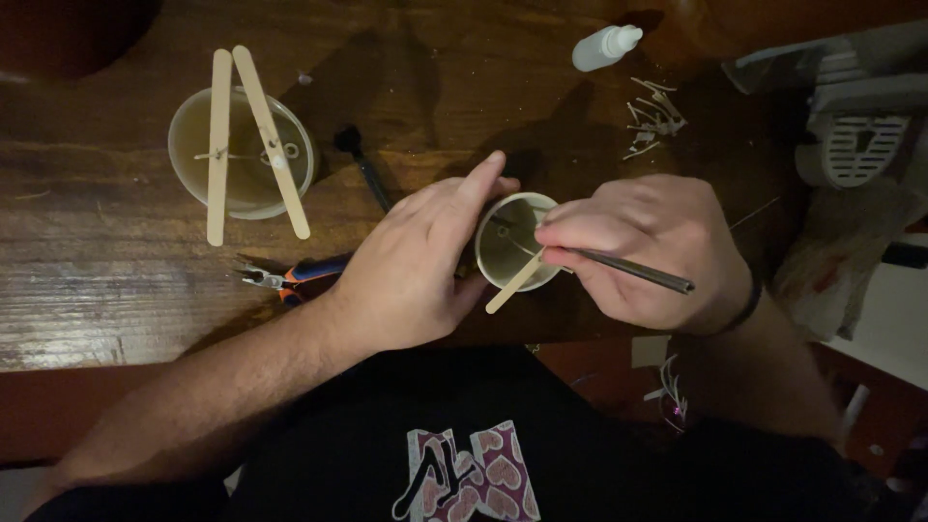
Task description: Preparing candle containers by gluing wicks to the base and centering them using wooden sticks
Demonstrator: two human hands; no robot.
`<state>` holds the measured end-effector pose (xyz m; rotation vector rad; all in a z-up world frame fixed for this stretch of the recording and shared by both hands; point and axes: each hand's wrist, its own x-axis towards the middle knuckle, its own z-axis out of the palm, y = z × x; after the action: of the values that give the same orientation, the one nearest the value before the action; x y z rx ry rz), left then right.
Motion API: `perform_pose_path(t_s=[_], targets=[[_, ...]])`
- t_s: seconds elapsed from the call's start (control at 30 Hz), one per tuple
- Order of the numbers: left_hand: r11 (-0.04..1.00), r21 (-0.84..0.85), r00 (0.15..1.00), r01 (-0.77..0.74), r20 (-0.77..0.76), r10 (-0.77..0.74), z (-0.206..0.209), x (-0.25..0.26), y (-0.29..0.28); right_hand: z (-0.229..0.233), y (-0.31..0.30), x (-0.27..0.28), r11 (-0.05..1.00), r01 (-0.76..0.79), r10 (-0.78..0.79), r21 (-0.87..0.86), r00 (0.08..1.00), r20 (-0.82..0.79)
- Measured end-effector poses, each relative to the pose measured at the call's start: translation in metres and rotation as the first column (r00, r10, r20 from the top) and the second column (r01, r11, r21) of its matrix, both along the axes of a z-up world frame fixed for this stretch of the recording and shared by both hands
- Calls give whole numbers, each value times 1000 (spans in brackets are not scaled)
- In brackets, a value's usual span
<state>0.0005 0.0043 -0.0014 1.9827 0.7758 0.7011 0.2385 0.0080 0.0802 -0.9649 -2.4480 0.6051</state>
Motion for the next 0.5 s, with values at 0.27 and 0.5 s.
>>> perform_pose_path(t_s=[0.27,0.5], targets=[[1000,-20,1000,9,-18,-10,2,0,1,-1,0,0,999,4,-4,-34,1000,-15],[1000,-28,1000,9,-23,-10,4,0,2,3,1,-1,998,38,-38,-43,999,9]])
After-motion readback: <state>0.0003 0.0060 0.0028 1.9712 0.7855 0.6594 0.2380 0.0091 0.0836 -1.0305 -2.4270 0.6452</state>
